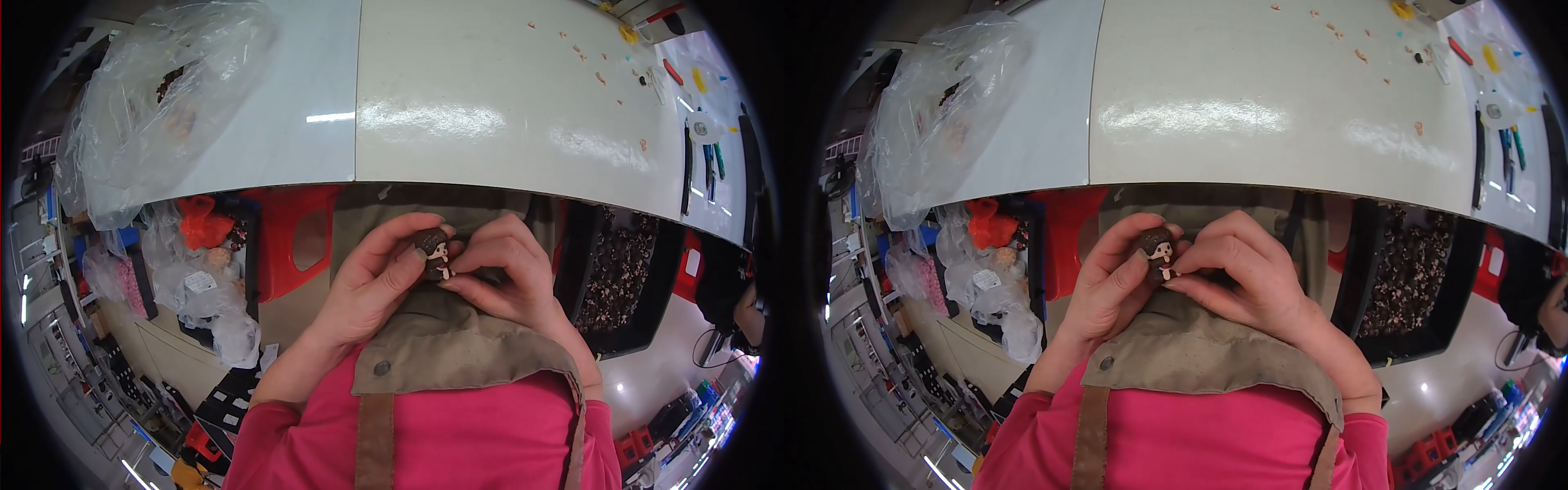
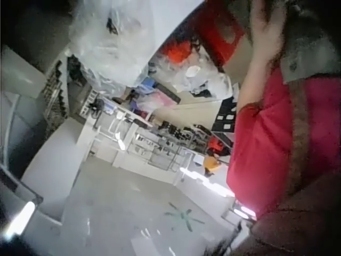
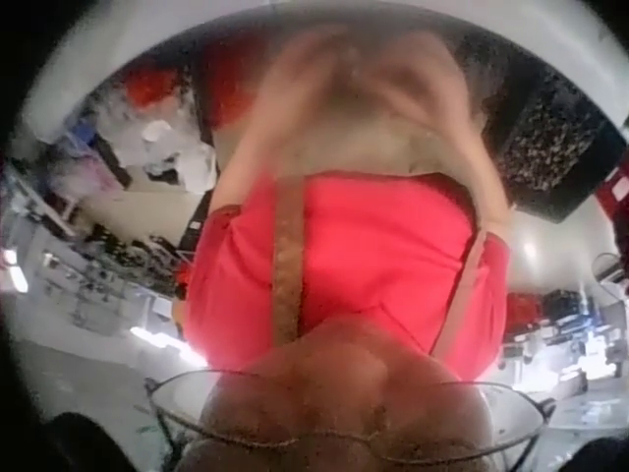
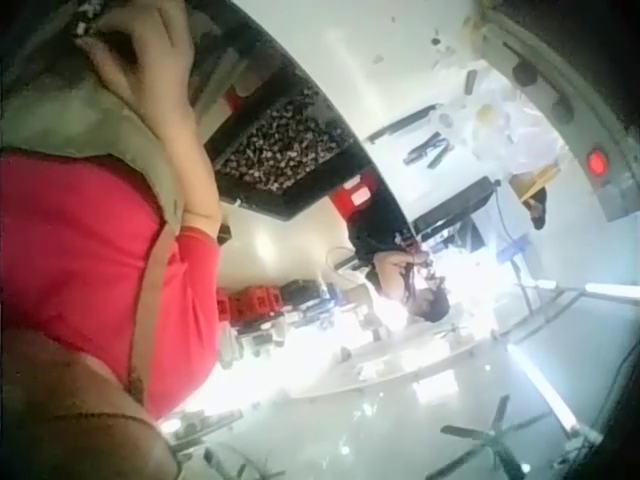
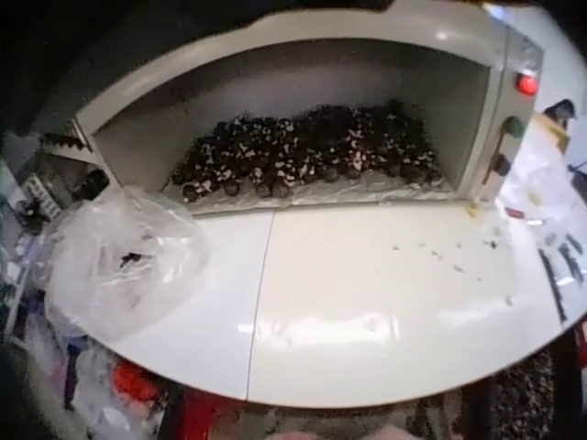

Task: Assembling and gluing small components onto toy figurines at a factory workstation.

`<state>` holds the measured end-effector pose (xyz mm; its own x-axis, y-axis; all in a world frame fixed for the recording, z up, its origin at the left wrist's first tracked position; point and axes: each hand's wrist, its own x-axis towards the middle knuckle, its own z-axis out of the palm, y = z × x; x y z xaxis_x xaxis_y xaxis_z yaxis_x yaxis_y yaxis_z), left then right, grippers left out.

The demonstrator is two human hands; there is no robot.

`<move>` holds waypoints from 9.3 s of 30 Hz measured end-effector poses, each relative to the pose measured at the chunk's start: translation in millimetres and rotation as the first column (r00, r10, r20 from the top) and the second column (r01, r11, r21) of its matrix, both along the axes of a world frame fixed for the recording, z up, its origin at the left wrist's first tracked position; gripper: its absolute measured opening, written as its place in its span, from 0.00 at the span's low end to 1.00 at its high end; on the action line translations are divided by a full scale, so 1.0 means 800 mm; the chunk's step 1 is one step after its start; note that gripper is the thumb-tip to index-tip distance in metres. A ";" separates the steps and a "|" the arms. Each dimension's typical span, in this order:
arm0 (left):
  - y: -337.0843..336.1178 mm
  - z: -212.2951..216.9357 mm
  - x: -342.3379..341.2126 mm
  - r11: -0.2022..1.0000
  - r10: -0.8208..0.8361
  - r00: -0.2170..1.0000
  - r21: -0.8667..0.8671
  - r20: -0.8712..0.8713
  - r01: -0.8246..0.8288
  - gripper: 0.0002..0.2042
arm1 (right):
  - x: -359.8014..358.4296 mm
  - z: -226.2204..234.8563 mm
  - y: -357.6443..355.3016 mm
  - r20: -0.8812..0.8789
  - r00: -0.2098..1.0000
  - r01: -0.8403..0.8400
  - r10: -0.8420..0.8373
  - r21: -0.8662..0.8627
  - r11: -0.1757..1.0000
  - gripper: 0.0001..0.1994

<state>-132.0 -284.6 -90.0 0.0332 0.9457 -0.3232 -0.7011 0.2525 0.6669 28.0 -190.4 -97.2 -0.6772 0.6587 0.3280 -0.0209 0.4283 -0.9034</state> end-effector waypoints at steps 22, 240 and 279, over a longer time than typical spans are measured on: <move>0.014 -0.006 0.004 0.988 0.007 0.988 -0.153 0.153 0.016 0.15 | 0.007 -0.006 0.006 0.054 0.998 0.023 -0.016 -0.124 0.992 0.16; 0.108 0.005 0.073 0.843 -0.491 0.870 -0.232 0.041 0.486 0.15 | 0.111 0.000 0.015 0.083 0.949 0.309 -0.305 -0.451 0.837 0.13; 0.099 0.018 0.082 0.915 -0.361 0.930 -0.215 -0.064 0.341 0.18 | 0.231 0.052 0.140 0.095 0.558 0.829 -0.824 -0.023 0.559 0.18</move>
